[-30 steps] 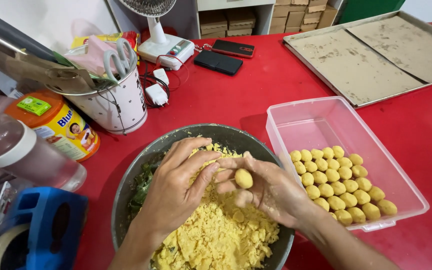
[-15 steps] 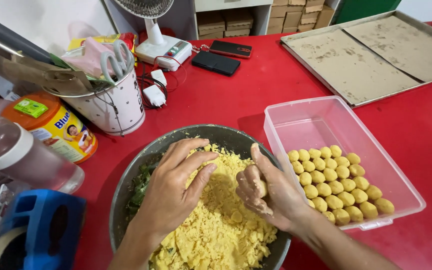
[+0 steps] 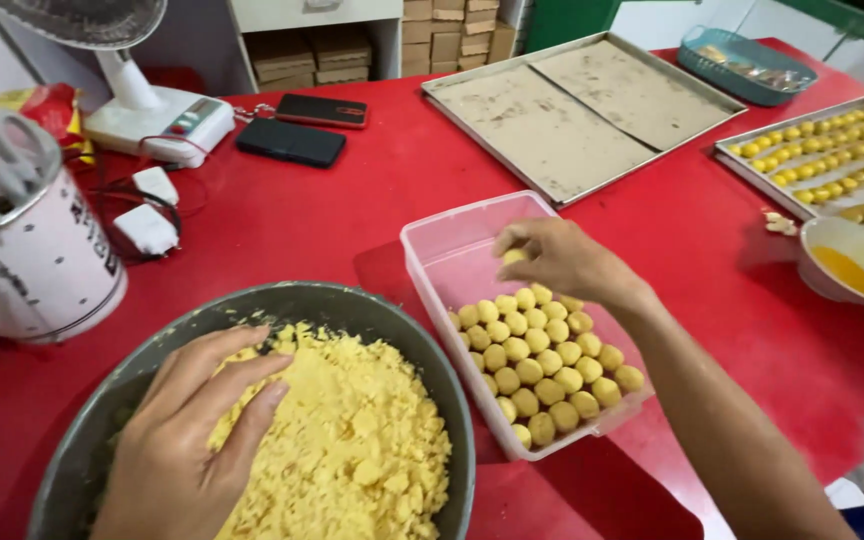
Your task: Forming small balls of dough by hand and placing them into a plastic container.
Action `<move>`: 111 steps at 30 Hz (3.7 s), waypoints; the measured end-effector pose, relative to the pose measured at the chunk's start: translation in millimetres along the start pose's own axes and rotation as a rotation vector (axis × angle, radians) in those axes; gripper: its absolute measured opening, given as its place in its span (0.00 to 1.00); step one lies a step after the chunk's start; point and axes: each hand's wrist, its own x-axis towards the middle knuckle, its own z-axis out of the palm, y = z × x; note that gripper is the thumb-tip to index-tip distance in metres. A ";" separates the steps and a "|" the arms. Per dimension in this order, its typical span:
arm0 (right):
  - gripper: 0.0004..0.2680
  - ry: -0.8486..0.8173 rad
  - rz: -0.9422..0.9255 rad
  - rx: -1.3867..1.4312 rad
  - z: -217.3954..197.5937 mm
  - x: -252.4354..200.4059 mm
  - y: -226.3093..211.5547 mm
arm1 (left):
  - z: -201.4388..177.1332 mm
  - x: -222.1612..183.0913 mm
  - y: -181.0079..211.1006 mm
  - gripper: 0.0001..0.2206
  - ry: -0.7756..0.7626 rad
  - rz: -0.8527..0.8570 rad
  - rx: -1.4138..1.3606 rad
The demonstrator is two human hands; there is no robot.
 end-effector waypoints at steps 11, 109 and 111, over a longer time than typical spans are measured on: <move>0.14 -0.033 0.279 -0.652 -38.3 10.2 42.9 | 4.7 -4.0 3.4 0.09 -0.010 -0.163 0.094; 0.23 -0.300 0.201 1.443 206.4 -61.5 -111.5 | 5.7 3.1 20.8 0.14 -0.096 0.112 -0.040; 0.28 -0.392 0.190 1.496 203.2 -64.7 -118.3 | 6.4 2.4 17.8 0.14 -0.107 0.116 -0.047</move>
